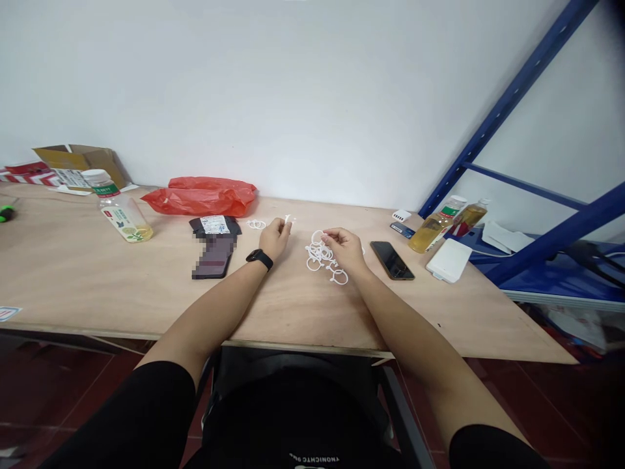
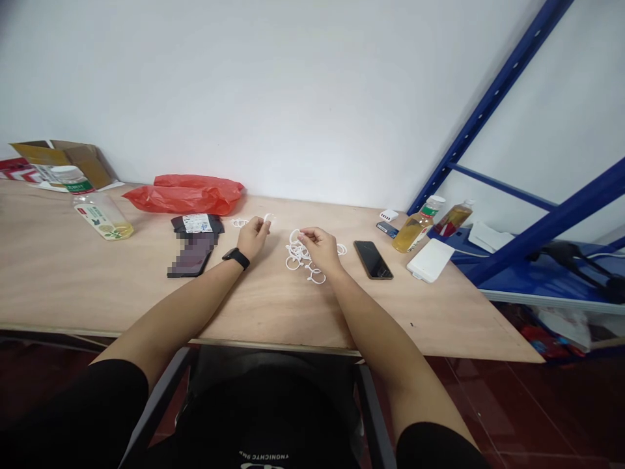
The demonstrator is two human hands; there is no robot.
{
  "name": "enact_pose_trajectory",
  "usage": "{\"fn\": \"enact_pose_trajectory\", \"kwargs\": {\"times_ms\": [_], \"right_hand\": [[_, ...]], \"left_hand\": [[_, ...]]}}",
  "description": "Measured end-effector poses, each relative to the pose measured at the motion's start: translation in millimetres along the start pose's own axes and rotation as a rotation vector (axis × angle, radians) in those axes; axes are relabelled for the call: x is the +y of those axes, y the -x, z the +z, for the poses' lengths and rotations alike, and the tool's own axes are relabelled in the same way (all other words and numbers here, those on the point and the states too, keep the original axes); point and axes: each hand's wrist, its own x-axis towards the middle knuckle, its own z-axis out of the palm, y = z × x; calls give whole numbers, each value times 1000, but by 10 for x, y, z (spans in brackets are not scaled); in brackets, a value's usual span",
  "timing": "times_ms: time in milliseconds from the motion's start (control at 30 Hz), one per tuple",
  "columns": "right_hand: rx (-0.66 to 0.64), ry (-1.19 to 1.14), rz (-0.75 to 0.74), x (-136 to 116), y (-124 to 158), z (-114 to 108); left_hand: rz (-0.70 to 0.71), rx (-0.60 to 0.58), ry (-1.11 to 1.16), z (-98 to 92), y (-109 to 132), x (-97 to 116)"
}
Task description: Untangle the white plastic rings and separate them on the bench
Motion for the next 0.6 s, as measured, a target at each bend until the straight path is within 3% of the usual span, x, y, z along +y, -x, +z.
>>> {"fn": "enact_pose_trajectory", "kwargs": {"times_ms": [100, 233, 433, 500, 600], "right_hand": [[-14, -17, -24, 3, -4, 5], [-31, 75, -105, -41, 3, 10], [-91, 257, -266, -159, 64, 1], [-117, 311, -299, -192, 81, -3], [-135, 365, -323, -224, 90, -9]], "left_hand": [[-83, -24, -260, -76, -71, -96], [-155, -187, -496, -135, -110, -188], [-160, -351, -597, -116, -84, -151], [-164, -343, -584, -112, -79, -131], [-112, -233, -488, -126, -72, -104]]}}
